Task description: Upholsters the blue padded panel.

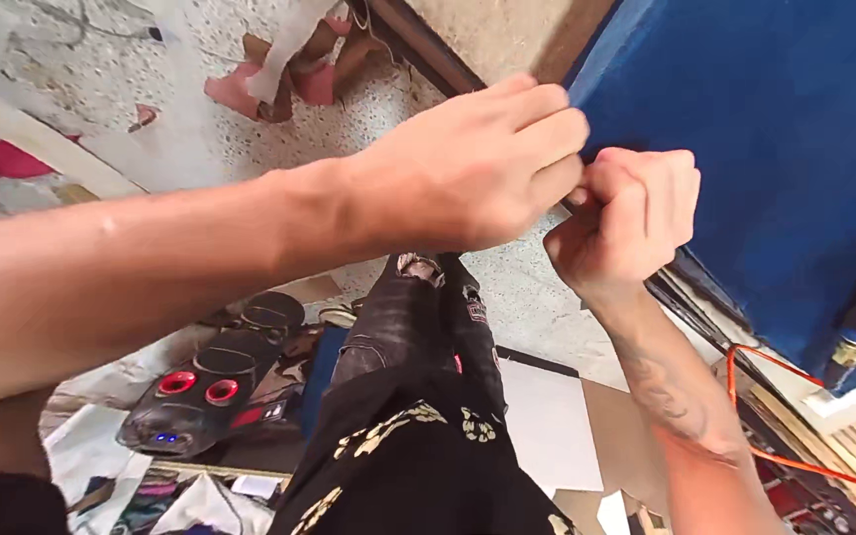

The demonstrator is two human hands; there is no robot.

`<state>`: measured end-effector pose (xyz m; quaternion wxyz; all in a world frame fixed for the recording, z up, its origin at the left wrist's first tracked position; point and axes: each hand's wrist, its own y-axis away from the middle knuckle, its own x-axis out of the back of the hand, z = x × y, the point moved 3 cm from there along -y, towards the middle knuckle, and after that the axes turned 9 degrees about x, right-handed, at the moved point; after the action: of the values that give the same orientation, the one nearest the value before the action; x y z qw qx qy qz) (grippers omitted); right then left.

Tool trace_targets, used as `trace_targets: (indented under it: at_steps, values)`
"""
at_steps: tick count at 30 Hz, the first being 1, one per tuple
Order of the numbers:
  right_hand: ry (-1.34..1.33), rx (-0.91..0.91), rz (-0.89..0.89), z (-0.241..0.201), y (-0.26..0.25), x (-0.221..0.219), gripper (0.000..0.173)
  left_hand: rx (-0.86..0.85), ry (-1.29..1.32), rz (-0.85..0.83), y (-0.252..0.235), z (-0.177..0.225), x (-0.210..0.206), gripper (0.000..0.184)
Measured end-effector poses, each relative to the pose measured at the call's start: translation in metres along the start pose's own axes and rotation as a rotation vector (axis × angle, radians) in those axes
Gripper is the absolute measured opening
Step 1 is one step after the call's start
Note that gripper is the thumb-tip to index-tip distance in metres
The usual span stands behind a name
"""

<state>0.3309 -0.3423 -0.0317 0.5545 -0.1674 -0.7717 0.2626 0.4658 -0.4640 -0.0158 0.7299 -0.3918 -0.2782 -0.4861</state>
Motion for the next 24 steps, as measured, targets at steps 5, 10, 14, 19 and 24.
trace_targets:
  at_steps: [5, 10, 14, 19, 24]
  values:
    - [0.015, 0.218, 0.079, 0.001, 0.011, -0.002, 0.013, -0.167, 0.028, 0.112, 0.018, -0.007, -0.006, 0.017]
    - [0.048, 0.340, 0.062, 0.002, 0.018, -0.003, 0.018, 0.122, 0.398, -0.123, -0.026, -0.030, 0.023, 0.025]
    - [0.049, 0.340, 0.132, 0.001, 0.020, -0.007, 0.017, 0.009, 0.332, -0.304, -0.056, -0.039, -0.011, 0.049]
    - [-0.034, 0.397, 0.217, 0.001, 0.028, -0.011, 0.018, -0.309, 0.167, -0.194, -0.036, -0.062, -0.043, 0.058]
    - [-0.180, -0.241, -0.029, 0.034, 0.061, 0.099, 0.021, -0.469, -0.068, -0.155, -0.043, -0.069, -0.039, 0.058]
